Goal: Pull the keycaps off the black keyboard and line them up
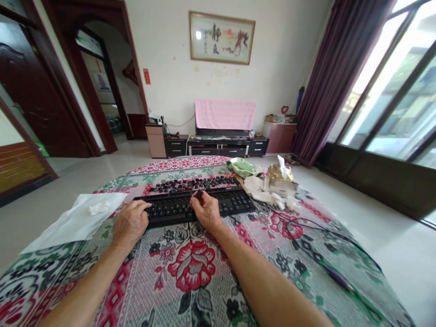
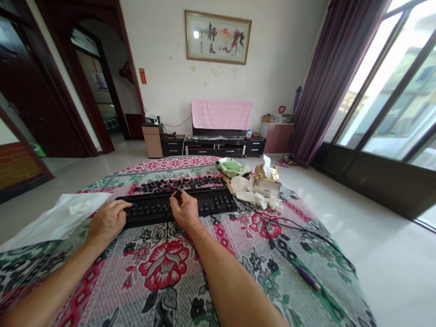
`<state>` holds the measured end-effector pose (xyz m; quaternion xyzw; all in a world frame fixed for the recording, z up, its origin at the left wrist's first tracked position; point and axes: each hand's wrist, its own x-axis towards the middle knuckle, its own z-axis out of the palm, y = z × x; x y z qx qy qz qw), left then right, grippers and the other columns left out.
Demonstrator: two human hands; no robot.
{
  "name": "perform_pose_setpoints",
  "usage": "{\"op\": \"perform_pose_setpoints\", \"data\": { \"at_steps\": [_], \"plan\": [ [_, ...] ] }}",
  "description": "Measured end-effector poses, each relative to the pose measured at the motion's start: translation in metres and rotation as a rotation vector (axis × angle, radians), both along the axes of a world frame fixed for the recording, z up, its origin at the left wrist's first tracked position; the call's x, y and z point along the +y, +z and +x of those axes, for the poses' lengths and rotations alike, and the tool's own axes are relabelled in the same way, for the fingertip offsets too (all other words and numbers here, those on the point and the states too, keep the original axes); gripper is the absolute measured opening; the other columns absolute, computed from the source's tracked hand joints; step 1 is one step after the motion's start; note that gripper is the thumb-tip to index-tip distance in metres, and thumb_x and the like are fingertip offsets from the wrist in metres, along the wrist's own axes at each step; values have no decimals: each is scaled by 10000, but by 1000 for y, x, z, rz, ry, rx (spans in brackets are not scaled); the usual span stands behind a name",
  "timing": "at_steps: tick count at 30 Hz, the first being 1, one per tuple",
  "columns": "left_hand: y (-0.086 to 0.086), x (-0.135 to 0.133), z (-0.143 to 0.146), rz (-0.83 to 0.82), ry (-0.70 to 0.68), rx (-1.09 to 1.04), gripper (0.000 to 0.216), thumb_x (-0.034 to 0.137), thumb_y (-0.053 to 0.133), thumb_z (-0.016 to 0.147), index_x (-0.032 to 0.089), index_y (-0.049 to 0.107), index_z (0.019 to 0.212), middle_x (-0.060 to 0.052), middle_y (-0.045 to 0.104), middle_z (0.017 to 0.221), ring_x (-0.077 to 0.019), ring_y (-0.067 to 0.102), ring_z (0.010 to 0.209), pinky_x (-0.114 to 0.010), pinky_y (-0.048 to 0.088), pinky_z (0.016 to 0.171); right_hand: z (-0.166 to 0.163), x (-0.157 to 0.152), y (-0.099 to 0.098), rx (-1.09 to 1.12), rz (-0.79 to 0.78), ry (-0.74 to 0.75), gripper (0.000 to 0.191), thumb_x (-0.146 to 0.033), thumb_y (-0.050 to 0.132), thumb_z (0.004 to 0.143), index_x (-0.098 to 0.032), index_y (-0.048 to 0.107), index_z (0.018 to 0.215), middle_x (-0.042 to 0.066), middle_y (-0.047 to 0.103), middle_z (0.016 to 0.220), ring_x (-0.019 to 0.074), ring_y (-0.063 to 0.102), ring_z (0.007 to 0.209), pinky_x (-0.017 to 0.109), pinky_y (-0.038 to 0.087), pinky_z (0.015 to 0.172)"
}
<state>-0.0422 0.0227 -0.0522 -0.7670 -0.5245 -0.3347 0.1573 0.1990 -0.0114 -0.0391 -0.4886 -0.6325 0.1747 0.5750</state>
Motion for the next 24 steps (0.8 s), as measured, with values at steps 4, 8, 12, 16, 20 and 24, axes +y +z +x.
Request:
{"op": "perform_pose_setpoints", "data": {
  "at_steps": [4, 8, 12, 16, 20, 24],
  "plan": [
    [-1, 1, -1, -8, 13, -3, 341, 163, 375, 714, 200, 681, 860, -47, 651, 958, -197, 586, 884, -332, 437, 891, 0, 1, -1, 4, -6, -3, 193, -338, 460, 817, -191, 583, 796, -22, 570, 616, 99, 495, 537, 193, 380, 541],
    [0, 2, -2, -27, 1, 3, 354, 171, 363, 709, 188, 691, 841, -58, 654, 949, -209, 588, 872, -345, 446, 880, 0, 1, -2, 8, -7, -3, 209, -349, 448, 830, -190, 583, 814, -11, 594, 641, 104, 513, 556, 198, 396, 567],
    [1, 1, -1, -14, -17, -3, 355, 175, 364, 709, 170, 696, 835, -73, 657, 938, -220, 591, 865, -352, 447, 870, 1, 1, -1, 3, -6, 7, 223, -362, 447, 835, -186, 582, 808, -12, 593, 635, 101, 511, 548, 197, 391, 559],
    [2, 0, 0, 2, -10, -35, 344, 163, 371, 707, 166, 692, 829, -73, 663, 916, -214, 593, 856, -341, 448, 863, 0, 1, 0, -1, -11, -2, 229, -363, 449, 834, -183, 587, 802, -14, 592, 628, 99, 511, 544, 193, 387, 550],
    [5, -3, 2, 53, 47, -89, 327, 172, 380, 736, 168, 686, 850, -73, 661, 942, -215, 584, 866, -341, 449, 862, 0, 0, 0, -13, -2, -11, 226, -359, 452, 828, -184, 593, 799, -10, 596, 627, 101, 508, 539, 195, 390, 549],
    [6, -4, 3, 87, 115, -73, 334, 262, 386, 800, 131, 678, 897, -115, 654, 956, -245, 580, 900, -374, 435, 886, -1, -1, 0, -22, 18, -13, 217, -346, 447, 826, -188, 592, 793, -6, 602, 637, 104, 512, 552, 196, 392, 555]
  ]
}}
